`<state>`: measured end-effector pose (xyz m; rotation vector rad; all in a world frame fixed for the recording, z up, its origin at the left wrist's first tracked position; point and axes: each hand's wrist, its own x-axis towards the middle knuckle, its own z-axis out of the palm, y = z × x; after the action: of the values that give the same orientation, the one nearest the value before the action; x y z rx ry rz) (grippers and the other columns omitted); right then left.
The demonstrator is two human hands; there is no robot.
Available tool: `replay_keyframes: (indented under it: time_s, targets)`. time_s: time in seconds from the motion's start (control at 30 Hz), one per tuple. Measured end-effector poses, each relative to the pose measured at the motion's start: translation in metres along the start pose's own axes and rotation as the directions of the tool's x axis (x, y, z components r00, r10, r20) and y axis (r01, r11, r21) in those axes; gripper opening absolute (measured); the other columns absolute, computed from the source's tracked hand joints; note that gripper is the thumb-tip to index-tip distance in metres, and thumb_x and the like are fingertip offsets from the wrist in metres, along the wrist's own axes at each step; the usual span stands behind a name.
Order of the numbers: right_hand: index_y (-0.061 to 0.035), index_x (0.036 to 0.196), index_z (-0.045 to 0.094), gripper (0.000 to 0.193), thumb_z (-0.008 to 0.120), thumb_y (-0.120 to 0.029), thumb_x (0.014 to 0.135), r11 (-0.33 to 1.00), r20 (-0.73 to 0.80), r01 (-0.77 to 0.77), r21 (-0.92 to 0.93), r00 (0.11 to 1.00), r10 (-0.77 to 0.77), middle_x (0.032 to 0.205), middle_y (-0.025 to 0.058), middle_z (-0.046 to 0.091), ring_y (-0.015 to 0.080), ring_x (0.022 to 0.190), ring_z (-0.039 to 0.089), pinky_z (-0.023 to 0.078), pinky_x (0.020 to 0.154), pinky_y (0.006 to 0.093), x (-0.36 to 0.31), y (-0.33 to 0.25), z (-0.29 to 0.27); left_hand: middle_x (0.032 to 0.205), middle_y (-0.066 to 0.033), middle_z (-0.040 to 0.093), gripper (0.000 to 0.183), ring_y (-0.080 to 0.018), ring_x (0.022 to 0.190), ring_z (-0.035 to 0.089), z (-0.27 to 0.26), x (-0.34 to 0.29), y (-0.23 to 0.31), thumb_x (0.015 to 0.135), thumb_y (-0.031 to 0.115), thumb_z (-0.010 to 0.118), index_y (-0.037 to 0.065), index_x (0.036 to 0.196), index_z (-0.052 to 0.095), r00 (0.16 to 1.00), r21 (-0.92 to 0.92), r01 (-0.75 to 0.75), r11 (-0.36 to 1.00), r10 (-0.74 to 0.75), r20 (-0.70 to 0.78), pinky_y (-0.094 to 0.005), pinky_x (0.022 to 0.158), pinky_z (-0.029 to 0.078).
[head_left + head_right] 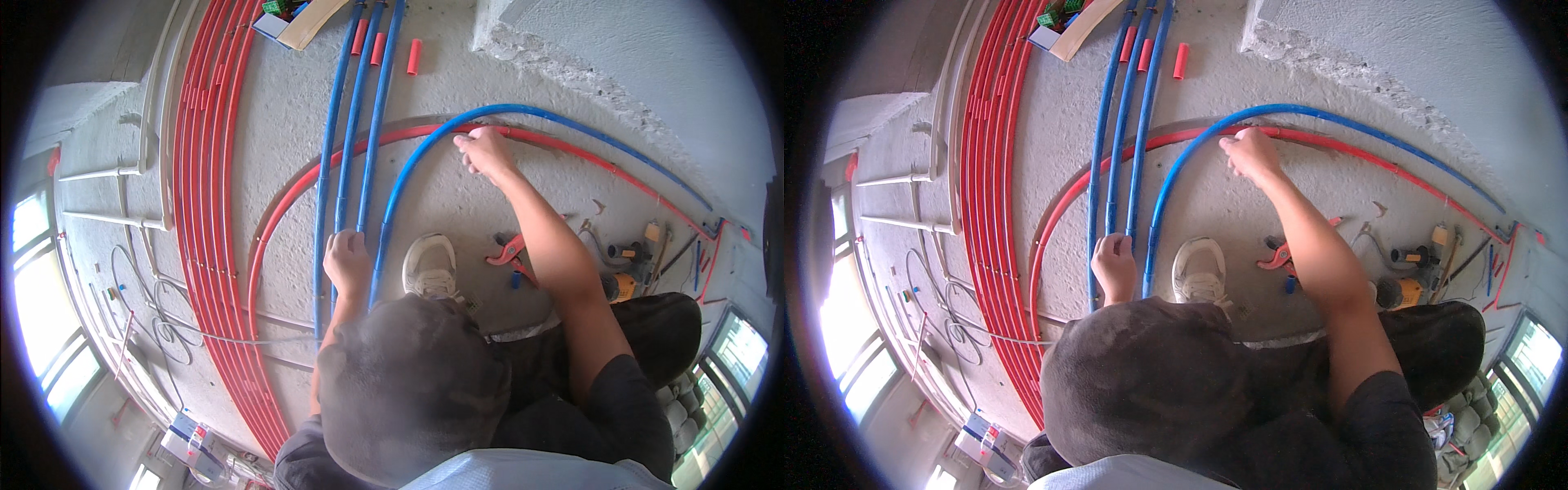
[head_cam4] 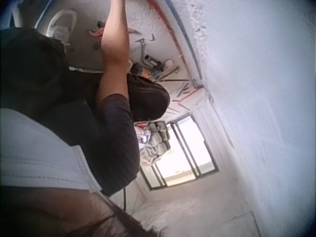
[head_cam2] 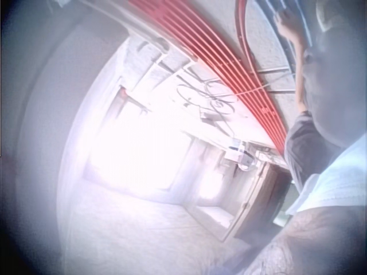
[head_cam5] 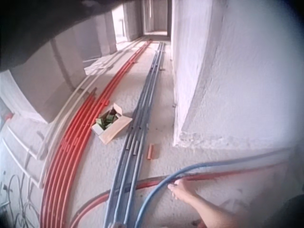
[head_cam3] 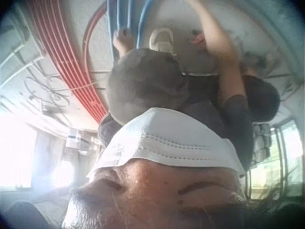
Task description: The person is installing red and blue pipes on the ceiling. They use a hammer to secure the pipes and a power drill to make holes. The person also uses a pipe cutter to cut the pipes to the desired length.
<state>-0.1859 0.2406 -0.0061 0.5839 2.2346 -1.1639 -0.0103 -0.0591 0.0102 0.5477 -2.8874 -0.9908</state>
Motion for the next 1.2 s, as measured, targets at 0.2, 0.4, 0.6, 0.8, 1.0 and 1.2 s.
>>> replay_keyframes:
  time_s: [0.2,0.4,0.6,0.8,1.0,1.2]
  targets:
    - [0.0017,0.088,0.069,0.044,0.063,-0.038,0.105,0.996,0.227,-0.084,0.027,0.971,0.076,0.072,0.012,0.073,0.0188,0.054,0.067,0.053,0.054,0.0366,-0.011,-0.017,0.032,0.087,-0.0131,0.07,0.009,-0.0342,0.078,0.068,0.003,-0.003,-0.003,0.09,0.012,0.077,0.004,0.092,0.074,1.0,0.06,-0.006,0.998,0.006,0.014,-0.042,0.072,0.054]
    - [0.0046,0.089,0.07,0.035,0.062,-0.026,0.104,0.999,0.434,-0.039,-0.016,0.9,0.042,0.074,0.0152,0.073,0.02,0.056,0.066,0.051,0.053,0.0364,-0.016,-0.014,0.033,0.082,-0.0116,0.065,0.006,-0.0341,0.073,0.065,0.005,-0.028,-0.006,0.089,0.011,0.074,0.006,0.09,0.071,0.994,-0.035,-0.106,0.994,0.104,-0.035,-0.0448,0.066,0.052]
    - [0.0046,0.089,0.07,0.031,0.066,-0.023,0.101,0.97,0.519,0.007,-0.241,0.846,0.123,0.075,0.016,0.074,0.0205,0.057,0.068,0.051,0.053,0.0358,-0.019,-0.01,0.024,0.077,-0.01,0.061,0.003,-0.0344,0.069,0.062,0.011,-0.082,0.007,0.086,0.008,0.071,0.008,0.088,0.069,0.914,-0.242,-0.338,0.91,0.378,0.147,-0.0455,0.062,0.05]
    - [0.0051,0.087,0.07,0.032,0.068,-0.024,0.1,0.936,0.447,0.051,-0.349,0.887,0.118,0.071,0.0142,0.073,0.0208,0.058,0.07,0.053,0.054,0.0359,-0.011,-0.016,0.012,0.076,-0.0081,0.06,0.008,-0.033,0.067,0.062,0.016,-0.08,0.002,0.082,0.005,0.073,0.01,0.087,0.069,0.955,-0.166,-0.245,0.955,0.268,0.131,-0.0448,0.06,0.05]
    - [0.0033,0.08,0.072,0.036,0.068,-0.028,0.096,0.876,0.474,0.09,-0.474,0.864,0.168,0.074,0.0147,0.075,0.0231,0.062,0.073,0.057,0.059,0.0398,-0.02,-0.031,0.008,0.073,-0.0058,0.058,0.014,-0.0281,0.064,0.061,0.015,-0.066,-0.008,0.078,0.003,0.077,0.012,0.084,0.068,0.933,-0.137,-0.358,0.923,0.36,-0.016,-0.0404,0.056,0.049]
    - [0.0024,0.078,0.067,0.032,0.069,-0.025,0.093,0.769,0.417,0.158,-0.619,0.896,0.151,0.064,0.0133,0.068,0.0229,0.054,0.068,0.056,0.055,0.0406,-0.018,-0.051,-0.049,0.08,-0.007,0.061,0.02,-0.0294,0.07,0.064,0.044,-0.084,0.016,0.082,0.016,0.082,0.012,0.096,0.068,0.842,-0.383,-0.446,0.809,0.524,0.126,-0.043,0.061,0.051]
